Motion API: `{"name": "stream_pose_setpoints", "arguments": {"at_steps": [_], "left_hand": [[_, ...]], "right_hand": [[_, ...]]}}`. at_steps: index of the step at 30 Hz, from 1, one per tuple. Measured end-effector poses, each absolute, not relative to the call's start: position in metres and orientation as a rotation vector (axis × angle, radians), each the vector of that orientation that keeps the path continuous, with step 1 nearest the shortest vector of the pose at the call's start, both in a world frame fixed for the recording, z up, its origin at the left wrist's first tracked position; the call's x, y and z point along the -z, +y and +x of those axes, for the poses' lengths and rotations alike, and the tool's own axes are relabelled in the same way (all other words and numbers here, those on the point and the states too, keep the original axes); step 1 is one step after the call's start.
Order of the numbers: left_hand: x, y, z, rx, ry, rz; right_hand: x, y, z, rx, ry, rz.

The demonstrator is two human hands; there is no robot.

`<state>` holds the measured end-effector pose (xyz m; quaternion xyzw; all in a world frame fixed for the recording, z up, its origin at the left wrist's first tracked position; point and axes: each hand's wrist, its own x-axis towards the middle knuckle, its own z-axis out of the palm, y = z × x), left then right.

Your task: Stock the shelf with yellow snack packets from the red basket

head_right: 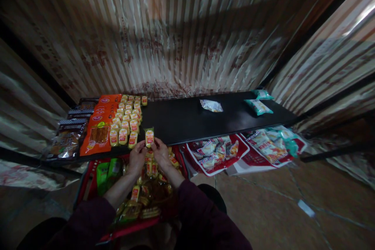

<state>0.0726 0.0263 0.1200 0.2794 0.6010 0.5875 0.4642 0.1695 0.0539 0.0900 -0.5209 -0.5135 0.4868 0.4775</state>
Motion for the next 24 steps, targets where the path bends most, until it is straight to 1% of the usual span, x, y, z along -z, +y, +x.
{"name": "stream_pose_setpoints", "arguments": {"at_steps": [10, 15, 20, 24], "left_hand": [[-0.128, 0.050, 0.078, -1.389, 1.568, 0.810], [-0.121, 0.062, 0.075, -1.384, 1.625, 0.867], [-0.109, 0.078, 0.076, -1.280, 1.687, 0.991], [-0.108, 0.089, 0.077, -1.229, 1.752, 1.005]], "right_hand": [[-0.077, 0.086, 0.168, -1.028, -1.387, -1.311], [-0.076, 0.098, 0.164, -1.029, -1.389, -1.315], [-0.075, 0.114, 0.161, -1.049, -1.358, -1.345], [-0.077, 0.125, 0.158, -1.059, -1.342, -1.352]]}}
